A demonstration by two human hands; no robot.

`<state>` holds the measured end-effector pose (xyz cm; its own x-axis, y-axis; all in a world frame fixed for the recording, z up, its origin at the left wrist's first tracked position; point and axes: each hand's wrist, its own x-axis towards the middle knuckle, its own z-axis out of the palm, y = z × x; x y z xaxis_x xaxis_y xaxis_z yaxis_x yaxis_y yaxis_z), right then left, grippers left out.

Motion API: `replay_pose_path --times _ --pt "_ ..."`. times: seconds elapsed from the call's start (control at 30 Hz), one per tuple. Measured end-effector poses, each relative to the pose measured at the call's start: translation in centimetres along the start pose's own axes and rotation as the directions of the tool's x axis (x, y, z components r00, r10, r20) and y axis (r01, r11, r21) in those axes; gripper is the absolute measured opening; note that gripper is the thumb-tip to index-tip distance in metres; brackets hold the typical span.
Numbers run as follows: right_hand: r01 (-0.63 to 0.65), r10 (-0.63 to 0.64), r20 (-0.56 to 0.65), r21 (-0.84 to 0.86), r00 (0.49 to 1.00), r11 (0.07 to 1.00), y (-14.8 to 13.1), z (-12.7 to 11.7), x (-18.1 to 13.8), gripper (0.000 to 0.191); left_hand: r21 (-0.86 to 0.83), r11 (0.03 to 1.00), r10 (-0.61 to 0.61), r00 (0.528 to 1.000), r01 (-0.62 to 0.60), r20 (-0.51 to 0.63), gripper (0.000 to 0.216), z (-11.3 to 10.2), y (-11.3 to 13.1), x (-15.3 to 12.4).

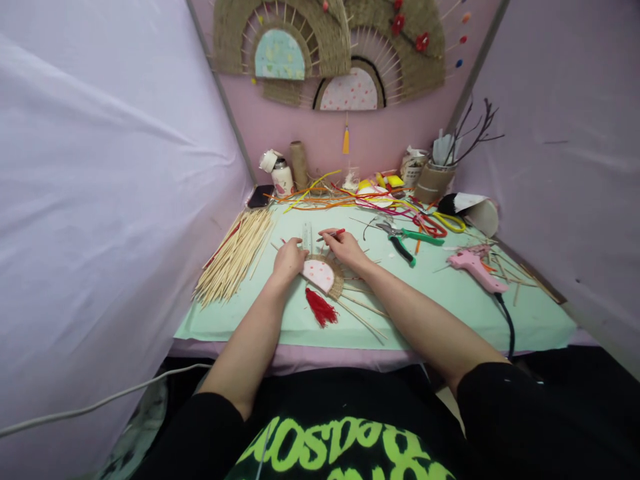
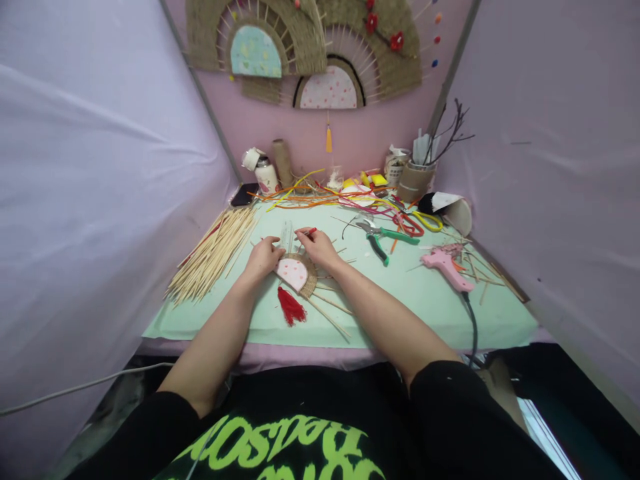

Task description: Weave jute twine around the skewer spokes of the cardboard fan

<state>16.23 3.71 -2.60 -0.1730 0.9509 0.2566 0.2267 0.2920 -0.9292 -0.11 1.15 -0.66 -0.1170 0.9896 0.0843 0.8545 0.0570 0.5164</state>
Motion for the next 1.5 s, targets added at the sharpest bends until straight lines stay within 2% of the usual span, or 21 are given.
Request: replay_pose_path --times 0.6,0.9,1.17,1.5 --pt "-0.019 0.02 0.029 -0.043 0.999 0.999 0.09 0.19 -0.04 0.027 0.055 0.998 0.017 0.999 -0.019 0.028 0.043 0.26 0.02 0.42" --pt "-0.016 0.019 0.041 -0.074 0.999 0.997 -0.09 0.12 -0.26 0.033 0.065 0.998 0.026 0.999 -0.027 0.022 0.042 0.34 -0.02 0.28" --pt "-0.034 0.036 0.042 -0.041 0.998 0.999 0.13 0.33 -0.15 0.032 0.094 0.996 -0.013 0.998 0.007 0.066 0.042 -0.08 0.39 0.04" --pt "-0.02 0.023 0.043 -0.05 0.999 0.999 0.24 0.37 -0.07 0.03 0.105 0.994 -0.012 0.998 0.006 0.057 0.045 0.26 0.1 0.31"
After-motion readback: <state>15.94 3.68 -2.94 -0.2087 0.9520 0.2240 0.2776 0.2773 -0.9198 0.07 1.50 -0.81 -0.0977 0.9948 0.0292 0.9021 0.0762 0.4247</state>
